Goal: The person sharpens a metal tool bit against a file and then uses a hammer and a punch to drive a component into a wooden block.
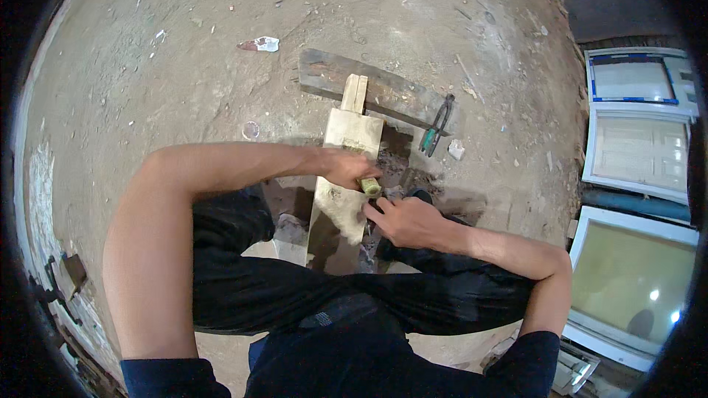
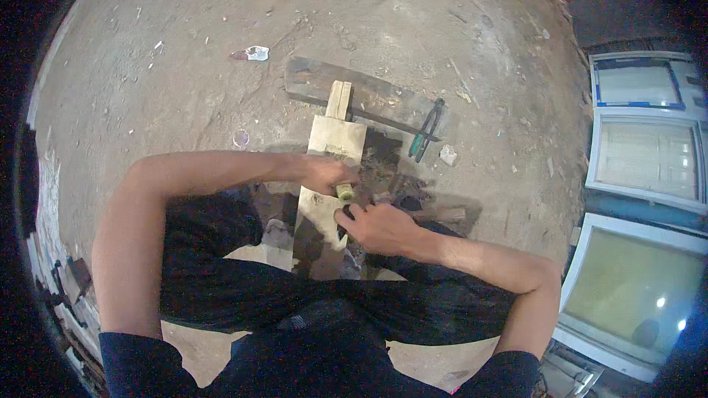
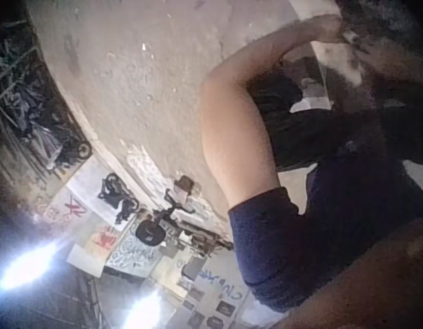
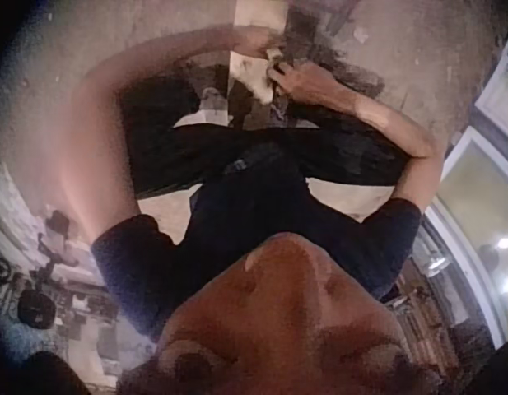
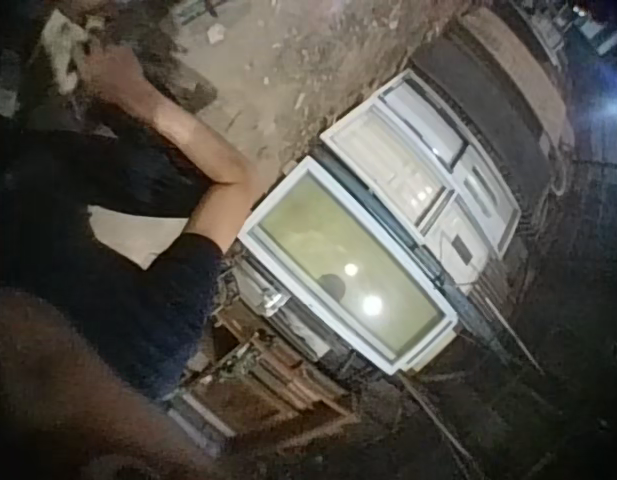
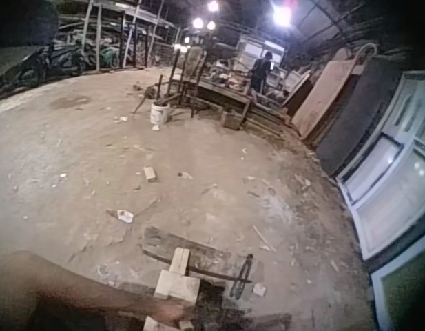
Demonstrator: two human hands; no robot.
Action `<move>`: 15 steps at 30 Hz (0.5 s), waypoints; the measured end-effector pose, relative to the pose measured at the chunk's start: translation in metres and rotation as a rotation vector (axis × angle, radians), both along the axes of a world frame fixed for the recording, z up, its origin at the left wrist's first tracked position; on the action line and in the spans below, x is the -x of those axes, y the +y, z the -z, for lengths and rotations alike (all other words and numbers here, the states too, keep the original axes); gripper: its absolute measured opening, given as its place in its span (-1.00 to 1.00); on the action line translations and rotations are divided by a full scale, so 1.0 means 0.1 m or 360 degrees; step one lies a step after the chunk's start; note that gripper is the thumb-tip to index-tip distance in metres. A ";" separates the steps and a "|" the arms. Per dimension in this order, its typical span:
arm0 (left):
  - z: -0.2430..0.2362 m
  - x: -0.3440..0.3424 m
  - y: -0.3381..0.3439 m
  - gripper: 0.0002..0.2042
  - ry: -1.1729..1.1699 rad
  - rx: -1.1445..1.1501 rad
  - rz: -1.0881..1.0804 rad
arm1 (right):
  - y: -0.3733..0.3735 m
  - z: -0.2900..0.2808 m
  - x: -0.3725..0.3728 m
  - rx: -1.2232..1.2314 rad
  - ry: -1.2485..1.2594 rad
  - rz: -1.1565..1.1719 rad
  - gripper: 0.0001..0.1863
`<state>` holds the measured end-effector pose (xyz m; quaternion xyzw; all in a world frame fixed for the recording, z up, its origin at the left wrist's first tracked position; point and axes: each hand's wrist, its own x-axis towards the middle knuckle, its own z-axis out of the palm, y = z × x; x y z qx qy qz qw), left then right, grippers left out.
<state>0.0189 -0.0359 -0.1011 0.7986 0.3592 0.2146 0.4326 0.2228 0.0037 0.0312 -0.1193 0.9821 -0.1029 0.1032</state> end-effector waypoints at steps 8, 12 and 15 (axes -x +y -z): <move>-0.03 0.03 0.01 -0.72 -0.0066 0.0105 -0.0077 | 0.16 -0.04 0.05 0.0108 0.0167 0.0145 -0.50; -0.12 0.04 0.02 -0.68 -0.0081 0.0111 -0.0056 | 0.17 -0.04 0.00 0.0307 0.0265 0.0075 -0.46; -0.21 0.07 0.06 -0.58 0.0080 0.0100 -0.0062 | 0.05 -0.01 0.01 0.0347 -0.0221 0.0576 -0.42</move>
